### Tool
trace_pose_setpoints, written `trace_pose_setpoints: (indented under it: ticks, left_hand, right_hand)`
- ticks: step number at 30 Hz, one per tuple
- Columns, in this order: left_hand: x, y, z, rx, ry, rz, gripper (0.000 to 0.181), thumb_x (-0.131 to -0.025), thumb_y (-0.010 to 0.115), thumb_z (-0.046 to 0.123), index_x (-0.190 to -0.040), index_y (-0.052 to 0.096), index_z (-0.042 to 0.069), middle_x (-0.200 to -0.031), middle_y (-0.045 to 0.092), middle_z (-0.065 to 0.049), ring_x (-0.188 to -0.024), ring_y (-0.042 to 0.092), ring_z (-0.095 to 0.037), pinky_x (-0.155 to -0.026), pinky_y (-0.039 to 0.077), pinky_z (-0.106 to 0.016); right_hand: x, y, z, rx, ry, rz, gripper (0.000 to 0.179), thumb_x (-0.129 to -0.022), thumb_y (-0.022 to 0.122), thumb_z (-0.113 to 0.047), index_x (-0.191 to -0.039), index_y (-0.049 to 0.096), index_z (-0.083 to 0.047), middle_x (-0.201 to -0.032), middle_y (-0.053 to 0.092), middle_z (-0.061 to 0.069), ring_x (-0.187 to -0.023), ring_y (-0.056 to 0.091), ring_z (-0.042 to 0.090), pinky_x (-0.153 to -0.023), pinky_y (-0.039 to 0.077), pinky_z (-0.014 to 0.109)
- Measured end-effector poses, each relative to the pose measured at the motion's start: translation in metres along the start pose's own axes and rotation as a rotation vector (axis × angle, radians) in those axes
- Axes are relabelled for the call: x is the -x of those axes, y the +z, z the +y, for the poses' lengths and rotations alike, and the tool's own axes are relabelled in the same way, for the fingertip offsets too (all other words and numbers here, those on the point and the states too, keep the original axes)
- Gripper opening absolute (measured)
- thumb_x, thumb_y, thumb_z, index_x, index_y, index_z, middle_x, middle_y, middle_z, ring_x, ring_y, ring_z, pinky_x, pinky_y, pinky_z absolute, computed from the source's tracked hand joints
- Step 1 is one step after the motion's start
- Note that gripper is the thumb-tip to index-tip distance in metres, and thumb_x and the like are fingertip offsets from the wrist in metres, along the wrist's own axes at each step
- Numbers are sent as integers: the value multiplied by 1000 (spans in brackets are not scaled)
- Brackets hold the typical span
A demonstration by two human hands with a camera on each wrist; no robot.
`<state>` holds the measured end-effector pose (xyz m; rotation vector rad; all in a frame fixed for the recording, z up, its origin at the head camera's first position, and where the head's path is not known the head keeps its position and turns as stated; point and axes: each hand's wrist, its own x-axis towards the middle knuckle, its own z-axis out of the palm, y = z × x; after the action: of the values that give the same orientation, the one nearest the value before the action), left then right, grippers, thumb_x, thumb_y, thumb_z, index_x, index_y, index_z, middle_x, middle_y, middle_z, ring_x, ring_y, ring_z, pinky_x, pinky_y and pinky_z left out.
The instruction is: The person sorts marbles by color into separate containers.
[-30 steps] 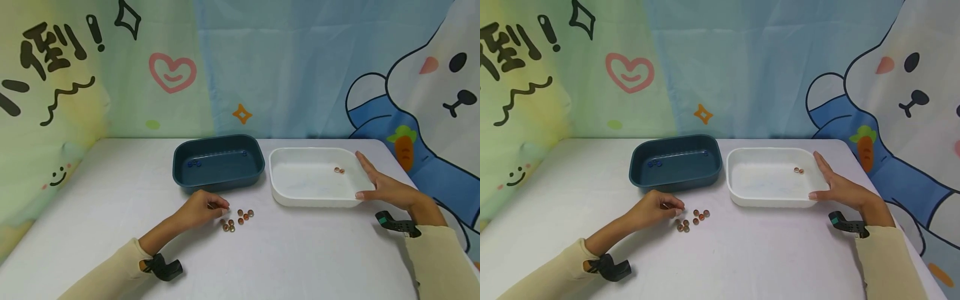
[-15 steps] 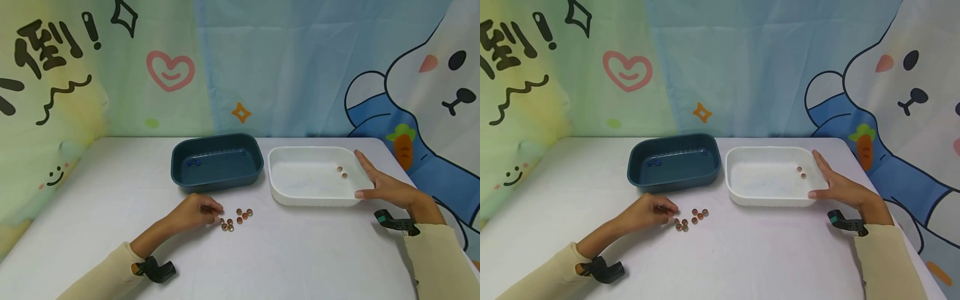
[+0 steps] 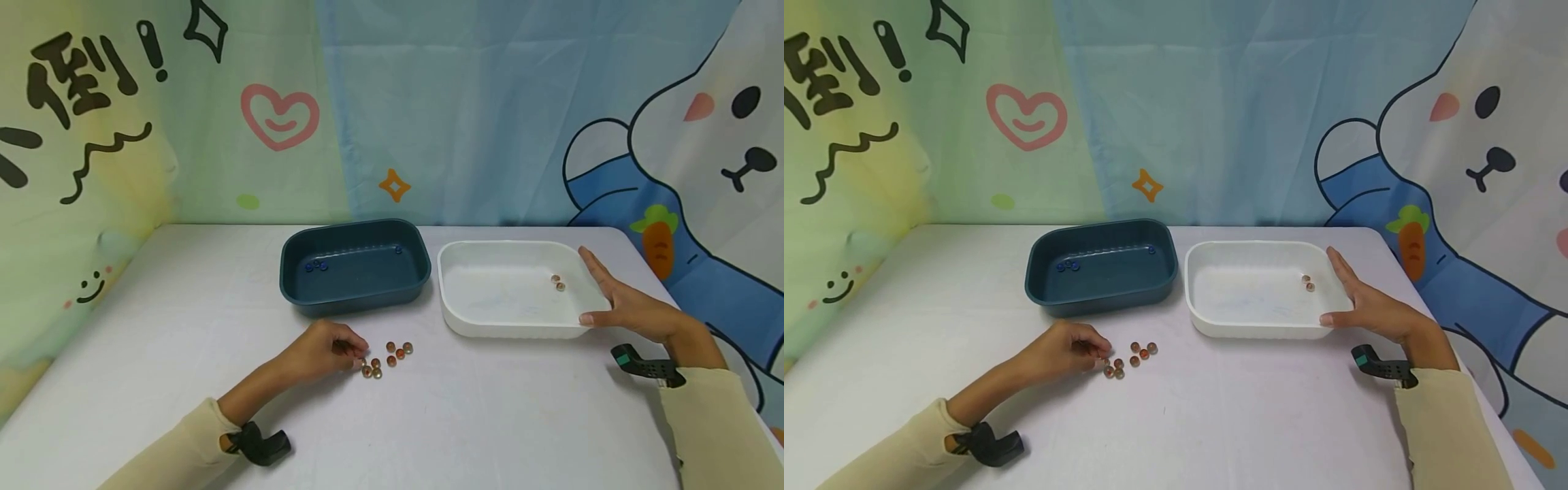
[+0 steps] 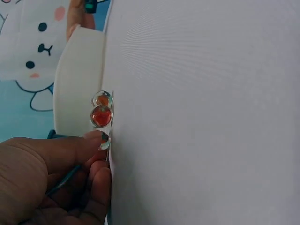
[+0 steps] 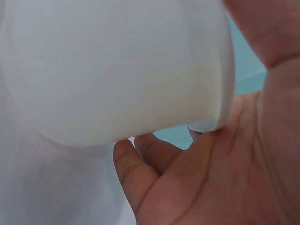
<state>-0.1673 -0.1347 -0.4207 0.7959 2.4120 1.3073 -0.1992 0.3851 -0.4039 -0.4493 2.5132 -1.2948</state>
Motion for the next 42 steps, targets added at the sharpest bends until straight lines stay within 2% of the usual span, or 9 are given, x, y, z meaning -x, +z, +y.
trace_pose_setpoints:
  ticks: [5,14,20,24,34,42]
  left_hand:
    - [0,-2,0,-94,21,50,16,-83,73,-3,-99,76,-1,-89,71,0,-79,61,-7,-69,52,-23]
    - [1,-4,-2,-2,-76,145,10,-84,74,0,-94,77,0,-90,71,-3,-85,63,-15,-69,53,-25]
    - [1,-4,-2,15,-92,142,12,-85,71,-1,-96,76,0,-94,71,-5,-86,63,-15,-70,53,-25]
    - [-1,-6,0,8,-75,157,12,-86,71,1,-97,76,0,-94,71,-4,-87,64,-16,-73,53,-26]
    - [-9,-6,9,45,-46,167,13,-86,72,4,-98,76,0,-95,71,-4,-90,64,-16,-77,52,-26]
    - [-17,-1,21,58,-37,154,13,-87,71,4,-99,76,1,-94,71,-1,-90,64,-14,-80,52,-28]
  right_hand:
    - [0,1,0,13,1,2,114,-85,73,-14,-150,-15,-46,-155,-25,-16,-141,-16,45,-88,10,81]
    - [0,-2,1,24,1,-1,113,-85,72,-14,-150,-16,-45,-156,-25,-14,-141,-17,44,-89,9,81]
    - [0,-3,-1,49,18,-3,113,-86,72,-16,-150,-17,-45,-156,-25,-11,-142,-15,45,-89,14,80]
    - [1,-2,-3,57,21,-3,113,-86,72,-17,-150,-17,-45,-157,-26,-10,-141,-13,46,-87,16,81]
    - [2,-1,-3,30,22,-1,113,-86,72,-16,-149,-16,-46,-156,-26,-12,-141,-18,42,-90,8,81]
    - [2,0,-1,37,27,5,113,-85,72,-15,-149,-16,-46,-157,-25,-10,-142,-15,45,-89,10,81]
